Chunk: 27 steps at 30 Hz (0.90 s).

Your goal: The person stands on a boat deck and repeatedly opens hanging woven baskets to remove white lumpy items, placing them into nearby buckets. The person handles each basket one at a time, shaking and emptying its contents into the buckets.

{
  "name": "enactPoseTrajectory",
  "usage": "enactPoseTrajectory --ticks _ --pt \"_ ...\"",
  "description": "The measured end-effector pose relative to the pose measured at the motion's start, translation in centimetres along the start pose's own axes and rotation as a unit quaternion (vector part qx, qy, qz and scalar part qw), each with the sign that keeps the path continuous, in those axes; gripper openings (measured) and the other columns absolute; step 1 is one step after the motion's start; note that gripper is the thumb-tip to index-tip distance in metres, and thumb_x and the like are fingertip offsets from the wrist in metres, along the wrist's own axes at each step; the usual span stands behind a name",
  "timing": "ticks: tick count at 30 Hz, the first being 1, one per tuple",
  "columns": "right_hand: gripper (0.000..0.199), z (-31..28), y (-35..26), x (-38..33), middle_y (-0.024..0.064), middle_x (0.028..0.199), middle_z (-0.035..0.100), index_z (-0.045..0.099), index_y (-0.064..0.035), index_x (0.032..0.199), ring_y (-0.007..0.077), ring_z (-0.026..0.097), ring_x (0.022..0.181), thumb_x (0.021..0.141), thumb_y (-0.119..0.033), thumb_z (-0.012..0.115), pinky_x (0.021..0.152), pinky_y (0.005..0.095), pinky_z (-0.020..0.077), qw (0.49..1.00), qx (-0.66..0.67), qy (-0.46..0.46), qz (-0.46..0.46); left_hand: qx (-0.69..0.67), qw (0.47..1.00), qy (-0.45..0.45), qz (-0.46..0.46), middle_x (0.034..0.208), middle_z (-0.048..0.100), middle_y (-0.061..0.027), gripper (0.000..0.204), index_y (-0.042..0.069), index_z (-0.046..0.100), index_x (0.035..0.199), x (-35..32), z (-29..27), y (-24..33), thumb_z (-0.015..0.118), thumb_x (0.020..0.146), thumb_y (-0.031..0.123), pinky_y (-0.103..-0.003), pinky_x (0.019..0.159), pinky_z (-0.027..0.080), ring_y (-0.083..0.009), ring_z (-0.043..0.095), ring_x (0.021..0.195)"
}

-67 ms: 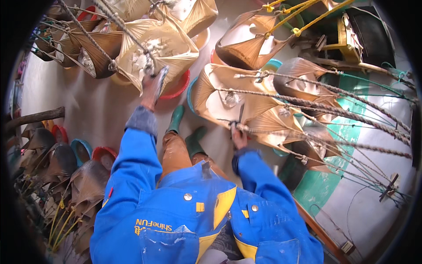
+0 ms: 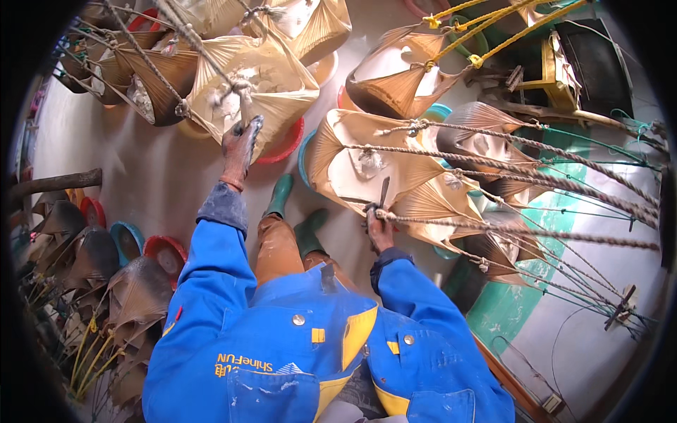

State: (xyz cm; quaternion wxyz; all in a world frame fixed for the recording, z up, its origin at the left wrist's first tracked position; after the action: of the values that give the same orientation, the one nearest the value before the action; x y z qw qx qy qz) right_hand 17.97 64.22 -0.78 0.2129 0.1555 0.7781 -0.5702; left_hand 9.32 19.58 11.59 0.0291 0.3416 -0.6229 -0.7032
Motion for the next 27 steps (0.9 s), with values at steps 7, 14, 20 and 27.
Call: enactPoseTrajectory --ticks 7,14,20,27 --pt "0.039 -0.1 -2.3 -3.2 0.0104 0.094 0.06 0.057 -0.0013 0.11 0.0187 0.058 0.087 0.089 -0.034 0.057 0.076 0.0321 0.0471 0.993 -0.119 -0.001 -0.02 -0.116 0.988 -0.027 0.094 0.107 0.063 -0.0075 0.045 0.0 0.052 0.125 -0.9 2.3 2.2 0.069 0.085 0.01 -0.023 0.082 0.049 -0.0115 0.061 0.095" --pt "0.029 0.1 -3.5 -2.5 0.0068 0.076 0.061 0.062 -0.0039 0.099 0.0174 0.059 0.069 0.09 -0.031 0.055 0.061 0.033 0.0473 0.985 -0.133 0.0 -0.11 -0.098 0.993 -0.034 0.061 0.101 0.067 -0.0075 0.038 -0.002 0.064 0.109 -0.5 1.7 3.0 0.07 0.084 0.025 -0.029 0.076 0.051 -0.0158 0.064 0.086" --pt "0.028 0.4 -3.3 -4.0 0.0025 0.079 0.062 0.062 -0.0046 0.1 0.0197 0.061 0.068 0.09 -0.031 0.057 0.064 0.0297 0.0514 0.996 -0.072 -0.034 0.038 0.034 0.993 0.086 0.077 0.131 0.048 -0.0134 0.066 -0.001 0.035 0.14 -9.8 -5.1 3.0 0.069 0.083 0.007 -0.032 0.096 0.047 -0.0227 0.054 0.114" --pt "0.024 0.2 -4.4 -1.9 0.0028 0.069 0.059 0.063 -0.0055 0.092 0.0193 0.059 0.065 0.092 -0.026 0.052 0.061 0.0317 0.048 0.99 -0.138 0.007 0.003 0.149 0.982 -0.018 0.115 0.118 0.06 -0.0093 0.051 0.001 0.051 0.128 5.0 -16.4 -1.1 0.061 0.089 0.032 -0.028 0.087 0.048 -0.0131 0.058 0.102"
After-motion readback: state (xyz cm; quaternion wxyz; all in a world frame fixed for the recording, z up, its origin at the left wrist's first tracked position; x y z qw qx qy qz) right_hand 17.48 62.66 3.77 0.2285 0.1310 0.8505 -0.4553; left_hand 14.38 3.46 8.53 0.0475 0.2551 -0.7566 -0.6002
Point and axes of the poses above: each hand's wrist, its own x-axis towards the middle knuckle, its own z-axis out of the palm, y = z × x, the point moved 8 cm from there along x, towards the middle knuckle
